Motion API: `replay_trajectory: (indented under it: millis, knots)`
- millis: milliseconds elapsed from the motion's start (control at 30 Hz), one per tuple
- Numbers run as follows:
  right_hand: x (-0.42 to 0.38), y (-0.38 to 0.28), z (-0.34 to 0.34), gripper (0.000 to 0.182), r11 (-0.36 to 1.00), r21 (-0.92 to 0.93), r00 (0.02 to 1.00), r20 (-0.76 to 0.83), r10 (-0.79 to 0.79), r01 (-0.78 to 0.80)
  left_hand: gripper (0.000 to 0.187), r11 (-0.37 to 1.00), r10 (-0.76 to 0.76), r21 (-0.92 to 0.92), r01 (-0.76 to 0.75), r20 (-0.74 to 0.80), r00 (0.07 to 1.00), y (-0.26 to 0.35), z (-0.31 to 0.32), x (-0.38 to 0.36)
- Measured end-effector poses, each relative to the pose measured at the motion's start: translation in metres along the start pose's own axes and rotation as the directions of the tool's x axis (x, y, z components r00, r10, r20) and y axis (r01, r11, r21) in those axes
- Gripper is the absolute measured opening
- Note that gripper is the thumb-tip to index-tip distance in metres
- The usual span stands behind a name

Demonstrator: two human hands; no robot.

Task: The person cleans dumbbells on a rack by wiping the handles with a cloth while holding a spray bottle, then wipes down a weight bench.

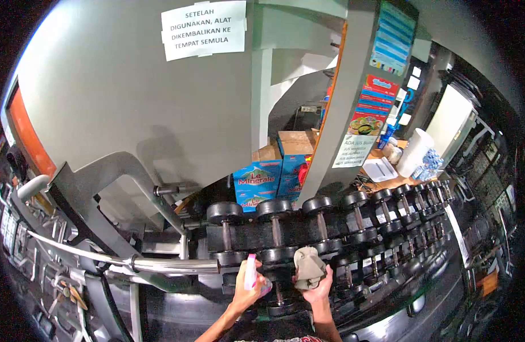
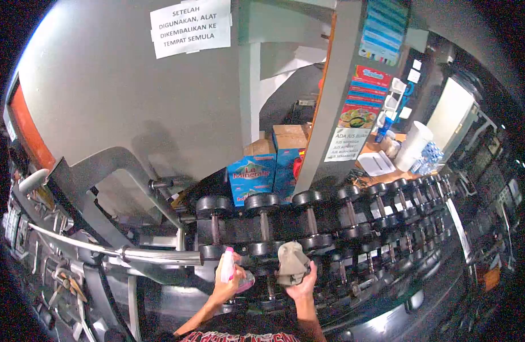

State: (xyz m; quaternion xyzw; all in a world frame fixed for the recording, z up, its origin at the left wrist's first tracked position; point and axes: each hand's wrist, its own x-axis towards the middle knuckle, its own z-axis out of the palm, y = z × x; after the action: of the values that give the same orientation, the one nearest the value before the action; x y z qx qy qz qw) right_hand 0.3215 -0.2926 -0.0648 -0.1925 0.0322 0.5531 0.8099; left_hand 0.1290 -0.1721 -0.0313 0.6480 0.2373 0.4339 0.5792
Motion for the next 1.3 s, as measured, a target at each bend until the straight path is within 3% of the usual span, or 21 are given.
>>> replay_trajectory:
  millis: [33,100,267,300,367,433,467,500,533,600,633,667,733,833,867,900,1000,1033,1133,1233,1300]
  knots:
    - [0.009,-0.008,0.012,0.06,0.999,0.033,0.996,-0.087,0.035,-0.033,0.055,1.0,-0.009,0.01,0.009,-0.018,1.0,0.0,0.006,0.008]
    - [0.034,-0.023,0.027,0.061,0.999,0.013,0.999,0.002,0.041,-0.041,0.036,0.996,-0.017,0.087,0.026,-0.097,0.995,-0.001,0.016,0.029]
    - [0.132,-0.055,0.01,0.051,0.958,-0.256,0.991,-0.064,0.115,-0.128,0.029,0.985,-0.017,0.167,0.051,-0.195,0.981,-0.019,0.053,0.074]
    - [0.152,-0.057,0.008,0.048,0.927,-0.365,0.995,-0.073,0.064,-0.086,0.028,0.943,0.125,0.324,-0.073,-0.141,0.982,-0.033,0.055,0.084]
    - [0.187,-0.056,0.012,0.04,0.865,-0.499,0.993,-0.071,-0.098,0.05,0.025,0.972,0.051,0.235,-0.005,-0.19,0.981,-0.042,0.068,0.094]
    - [0.226,-0.047,0.022,0.04,0.584,-0.72,0.903,0.14,-0.406,0.374,0.024,0.964,0.07,0.266,-0.01,-0.217,0.974,-0.053,0.079,0.102]
    - [0.241,-0.041,0.026,0.04,0.198,-0.829,0.758,0.347,-0.553,0.524,0.023,0.955,0.093,0.295,-0.019,-0.239,0.966,-0.058,0.082,0.105]
    - [0.249,-0.036,0.042,0.041,-0.227,-0.79,0.574,0.579,-0.579,0.569,0.023,0.959,0.063,0.282,0.009,-0.247,0.967,-0.051,0.087,0.107]
    - [0.253,-0.036,0.056,0.041,-0.418,-0.709,0.589,0.704,-0.396,0.567,0.021,0.966,0.06,0.257,0.012,-0.271,0.961,-0.057,0.089,0.107]
    - [0.265,-0.026,0.07,0.035,-0.597,-0.427,0.587,0.804,0.094,0.68,0.019,0.971,0.051,0.236,0.023,-0.303,0.952,-0.062,0.089,0.108]
    - [0.271,-0.017,0.075,0.03,-0.614,-0.24,0.531,0.772,0.349,0.752,0.018,0.975,0.019,0.216,0.048,-0.298,0.954,-0.057,0.089,0.107]
    - [0.276,-0.006,0.075,0.03,-0.606,-0.248,0.535,0.767,0.354,0.756,0.018,0.978,-0.015,0.195,0.074,-0.291,0.957,-0.056,0.088,0.105]
    - [0.296,0.02,0.071,0.021,-0.735,0.099,0.538,0.617,0.574,0.671,0.017,0.974,-0.014,0.214,0.073,-0.265,0.964,-0.059,0.082,0.106]
    - [0.316,0.049,0.07,0.017,-0.695,0.27,0.537,0.473,0.698,0.666,0.018,0.974,0.055,0.228,-0.006,-0.208,0.977,-0.069,0.078,0.103]
    - [0.318,0.06,0.074,0.019,-0.674,0.343,0.57,0.362,0.738,0.654,0.018,0.951,0.097,0.306,-0.041,-0.17,0.981,-0.066,0.076,0.105]
    - [0.322,0.071,0.074,0.019,-0.678,0.342,0.577,0.359,0.734,0.651,0.019,0.922,0.139,0.38,-0.081,-0.127,0.982,-0.063,0.075,0.107]
    - [0.33,0.108,0.07,0.029,-0.513,0.533,0.659,-0.116,0.743,0.673,0.024,0.932,0.146,0.345,-0.109,-0.084,0.986,-0.061,0.077,0.106]
    - [0.337,0.119,0.06,0.03,-0.471,0.575,0.656,-0.16,0.737,0.669,0.026,0.927,0.154,0.357,-0.118,-0.073,0.985,-0.056,0.078,0.111]
    - [0.341,0.123,0.052,0.029,-0.418,0.696,0.684,-0.144,0.715,0.584,0.028,0.905,0.216,0.387,-0.179,-0.055,0.975,-0.054,0.078,0.117]
    - [0.338,0.107,0.064,0.023,-0.528,0.521,0.698,-0.205,0.686,0.671,0.025,0.921,0.204,0.352,-0.167,-0.073,0.976,-0.058,0.075,0.115]
    - [0.322,0.078,0.073,0.017,-0.604,0.36,0.613,0.101,0.783,0.712,0.02,0.93,0.205,0.33,-0.162,-0.101,0.973,-0.062,0.072,0.114]
